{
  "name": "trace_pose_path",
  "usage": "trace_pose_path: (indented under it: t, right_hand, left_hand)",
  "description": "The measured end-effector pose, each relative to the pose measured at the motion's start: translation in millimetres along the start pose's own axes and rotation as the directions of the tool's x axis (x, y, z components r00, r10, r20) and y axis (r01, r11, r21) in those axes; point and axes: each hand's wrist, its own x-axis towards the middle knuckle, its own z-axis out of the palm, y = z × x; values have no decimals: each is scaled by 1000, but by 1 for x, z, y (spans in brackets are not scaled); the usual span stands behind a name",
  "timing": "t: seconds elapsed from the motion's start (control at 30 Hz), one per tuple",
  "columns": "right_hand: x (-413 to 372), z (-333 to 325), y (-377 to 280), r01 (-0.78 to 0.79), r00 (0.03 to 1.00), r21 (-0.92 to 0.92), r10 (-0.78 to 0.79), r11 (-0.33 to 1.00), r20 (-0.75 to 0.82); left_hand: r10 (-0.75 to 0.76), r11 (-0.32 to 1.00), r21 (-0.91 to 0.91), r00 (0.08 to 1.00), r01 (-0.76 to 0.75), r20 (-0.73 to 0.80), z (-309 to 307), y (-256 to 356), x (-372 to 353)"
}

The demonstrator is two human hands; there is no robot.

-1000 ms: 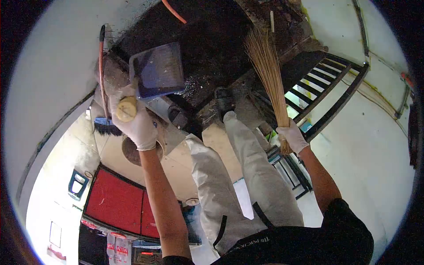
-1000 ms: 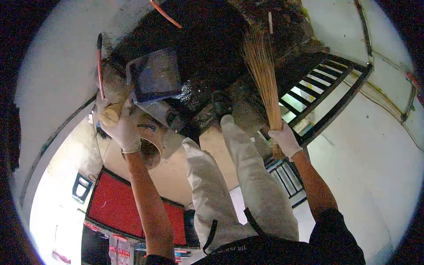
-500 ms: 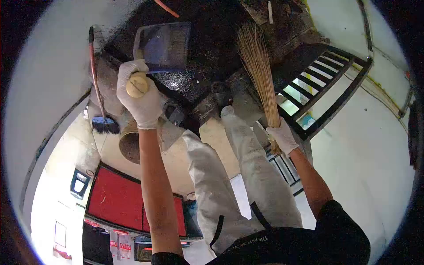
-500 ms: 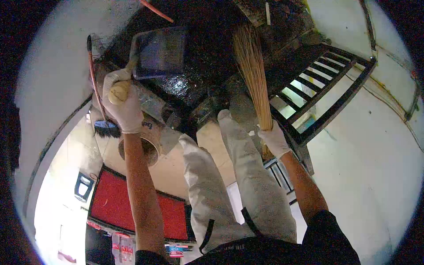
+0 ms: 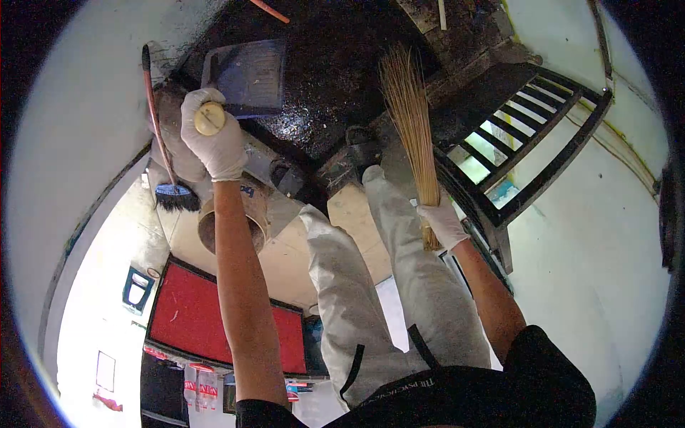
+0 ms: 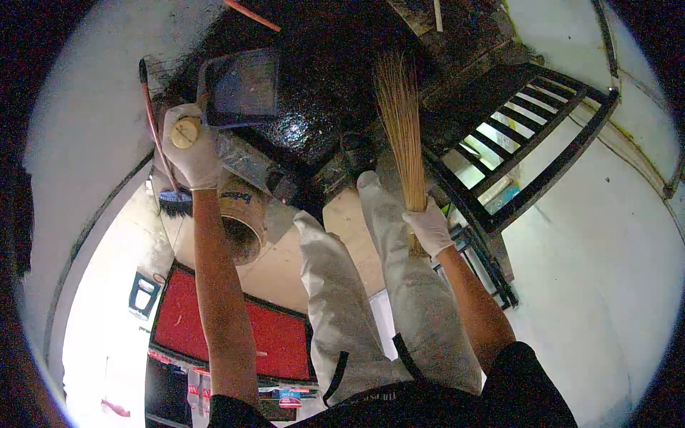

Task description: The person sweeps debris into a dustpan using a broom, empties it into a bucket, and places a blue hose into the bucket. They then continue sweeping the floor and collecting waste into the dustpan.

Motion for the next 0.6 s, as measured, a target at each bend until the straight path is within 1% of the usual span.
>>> trace_pose_path:
  t: [0.07,0.1,0.13,0.17,0.23,0.27,0.3,0.33,0.37,0.4,0.43,0.47,0.5,0.57,0.6]
  right_hand:
    - [-5,5,-11,-53,998,-6,53,999,-25]
    - [-4,6,-13,-53,998,-4,53,999,-25]
    - [-3,7,-16,-148,989,29,148,988,11]
    - [-3,11,-19,-244,969,59,241,968,55]
    - [-2,16,-20,-259,964,66,253,964,86]
    - [-1,18,-21,-276,958,71,267,959,109]
    - [5,24,-15,-274,958,78,265,959,107]
    - [11,32,-7,-223,969,52,216,973,119]
    - [17,39,1,-172,977,27,167,985,134]
    - [17,41,-7,-173,977,34,167,984,133]
    - [16,44,-23,-229,960,42,218,973,176]
    - [13,48,-38,-284,938,49,267,958,222]
    - [11,52,-47,-283,938,59,263,957,227]
    - [4,61,-57,-364,902,303,252,881,351]
    - [3,70,-54,-369,899,313,250,875,360]
  left_hand:
    - [-27,1000,-15,1000,27,9,1,4,2]
    - [-31,999,43,999,31,13,4,5,4]
    - [-36,994,104,999,34,18,5,6,6]
    - [-36,993,110,999,34,21,6,3,7]
    - [100,989,104,994,-104,44,12,-6,10]
    - [103,989,106,994,-108,46,11,-8,10]
    - [43,998,54,998,-44,35,11,-8,12]
    - [-20,1000,-3,999,20,30,14,-8,12]
    - [-16,1000,-6,999,17,36,15,-9,13]
    - [28,998,51,997,-32,76,14,-13,14]
    - [73,991,107,991,-85,116,13,-14,16]
    - [80,990,111,990,-93,120,13,-14,16]
    - [76,985,142,989,-94,127,12,-12,15]
    - [76,979,177,986,-102,148,12,-8,12]
    - [73,975,193,982,-107,175,10,-8,11]
